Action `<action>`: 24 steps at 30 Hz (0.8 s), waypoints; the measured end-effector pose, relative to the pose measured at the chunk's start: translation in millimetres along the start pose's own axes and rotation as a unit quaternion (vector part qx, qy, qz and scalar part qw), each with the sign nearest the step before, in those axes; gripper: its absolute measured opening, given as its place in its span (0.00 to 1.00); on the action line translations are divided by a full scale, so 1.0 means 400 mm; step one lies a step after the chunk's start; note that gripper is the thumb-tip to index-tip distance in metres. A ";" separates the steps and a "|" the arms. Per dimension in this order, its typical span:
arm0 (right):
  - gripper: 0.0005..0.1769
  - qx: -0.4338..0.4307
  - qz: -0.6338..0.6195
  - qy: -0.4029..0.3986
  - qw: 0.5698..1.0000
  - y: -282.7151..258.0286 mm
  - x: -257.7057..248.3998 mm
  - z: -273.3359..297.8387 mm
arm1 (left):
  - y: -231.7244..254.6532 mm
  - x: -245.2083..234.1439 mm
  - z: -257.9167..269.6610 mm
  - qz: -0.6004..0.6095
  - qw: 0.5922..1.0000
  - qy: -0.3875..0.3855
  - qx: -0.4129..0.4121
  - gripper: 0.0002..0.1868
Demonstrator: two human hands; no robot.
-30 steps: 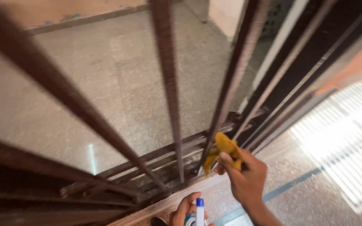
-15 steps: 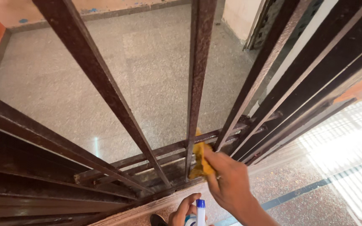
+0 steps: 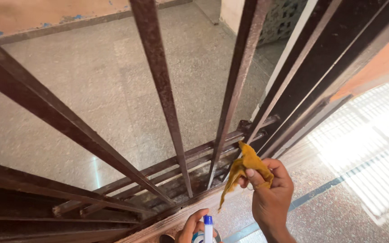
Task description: The person wipes the vertical bars of a brown metal gate using a yellow cloth while holding a spray bottle in the other hand.
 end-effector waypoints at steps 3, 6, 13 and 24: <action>0.11 0.048 0.001 0.023 0.999 -0.003 -0.014 -0.005 | -0.008 0.017 -0.008 -0.028 0.997 0.022 -0.064 0.46; 0.13 -0.009 -0.027 0.020 0.999 -0.082 -0.011 -0.045 | 0.038 0.043 -0.012 -0.078 0.990 0.065 -0.093 0.50; 0.09 -0.263 0.170 0.017 0.950 -0.241 0.009 -0.117 | 0.023 0.058 -0.031 -0.073 0.995 0.045 -0.052 0.47; 0.14 -0.282 0.573 -0.015 0.769 -0.243 0.105 -0.134 | 0.076 0.064 -0.055 -0.058 0.996 0.018 -0.068 0.47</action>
Point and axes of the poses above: each hand's wrist, its own z-axis away from the middle knuckle, its own x-axis out of the palm, y = z × x, the point moved 7 cm from there along -z, towards the middle knuckle, and after that the axes turned 6 degrees about -y, right-handed, at the moved point
